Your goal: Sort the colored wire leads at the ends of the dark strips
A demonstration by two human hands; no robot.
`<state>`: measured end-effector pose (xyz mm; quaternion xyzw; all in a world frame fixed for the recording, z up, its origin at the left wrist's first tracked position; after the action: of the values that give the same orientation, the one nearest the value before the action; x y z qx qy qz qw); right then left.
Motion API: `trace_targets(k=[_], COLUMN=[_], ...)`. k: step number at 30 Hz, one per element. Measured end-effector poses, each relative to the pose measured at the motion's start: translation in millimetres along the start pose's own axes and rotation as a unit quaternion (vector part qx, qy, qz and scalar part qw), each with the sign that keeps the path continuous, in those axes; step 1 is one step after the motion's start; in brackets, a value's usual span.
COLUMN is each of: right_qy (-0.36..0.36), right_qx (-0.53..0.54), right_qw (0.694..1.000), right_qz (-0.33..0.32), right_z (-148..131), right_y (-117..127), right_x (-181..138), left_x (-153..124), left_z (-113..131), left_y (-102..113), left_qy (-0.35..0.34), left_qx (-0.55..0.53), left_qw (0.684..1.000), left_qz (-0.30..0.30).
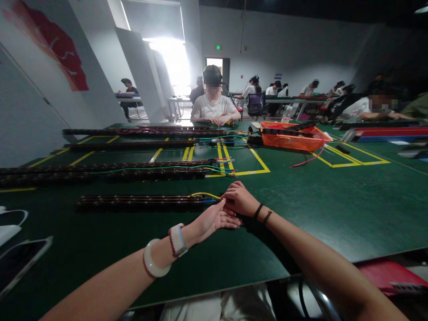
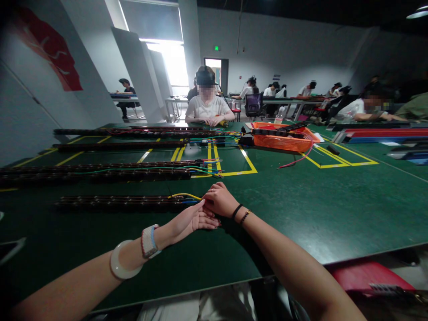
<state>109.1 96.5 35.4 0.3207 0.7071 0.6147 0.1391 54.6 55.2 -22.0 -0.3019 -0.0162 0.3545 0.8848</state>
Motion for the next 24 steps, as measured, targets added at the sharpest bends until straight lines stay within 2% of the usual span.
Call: trace_targets(k=[5,10,16,19,24], right_qy=[0.006,0.034,0.122,0.129,0.076], right_qx=[-0.067,-0.162,-0.255,-0.253,-0.161], right_qw=[0.998,0.986,0.959,0.958,0.984], right_qz=[0.007,0.007,-0.026,-0.032,-0.004], right_z=[-6,-18,-35,-33,-18], right_y=[2,2,2,2,10], right_x=[-1,-3,-7,-8,-8], left_x=[3,1,0,-2,-2], left_z=[3,9,10,11,12], left_y=[3,13,19,19,15], left_qy=[-0.043,-0.111,-0.135,-0.137,-0.126], left_qx=[-0.087,-0.15,-0.185,-0.171,-0.145], left_qw=[0.995,0.981,0.969,0.971,0.978], left_qz=[-0.015,0.046,0.087,0.092,0.081])
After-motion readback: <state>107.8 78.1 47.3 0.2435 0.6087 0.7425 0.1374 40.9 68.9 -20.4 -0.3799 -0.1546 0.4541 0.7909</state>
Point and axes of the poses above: each hand's wrist, its own x-axis towards the middle knuckle, its own y-axis out of the back of the hand, z = x × y, the point moved 8 cm from there along x, towards the middle knuckle, and after that the axes turned 13 degrees about -z, right-handed, at the moved point
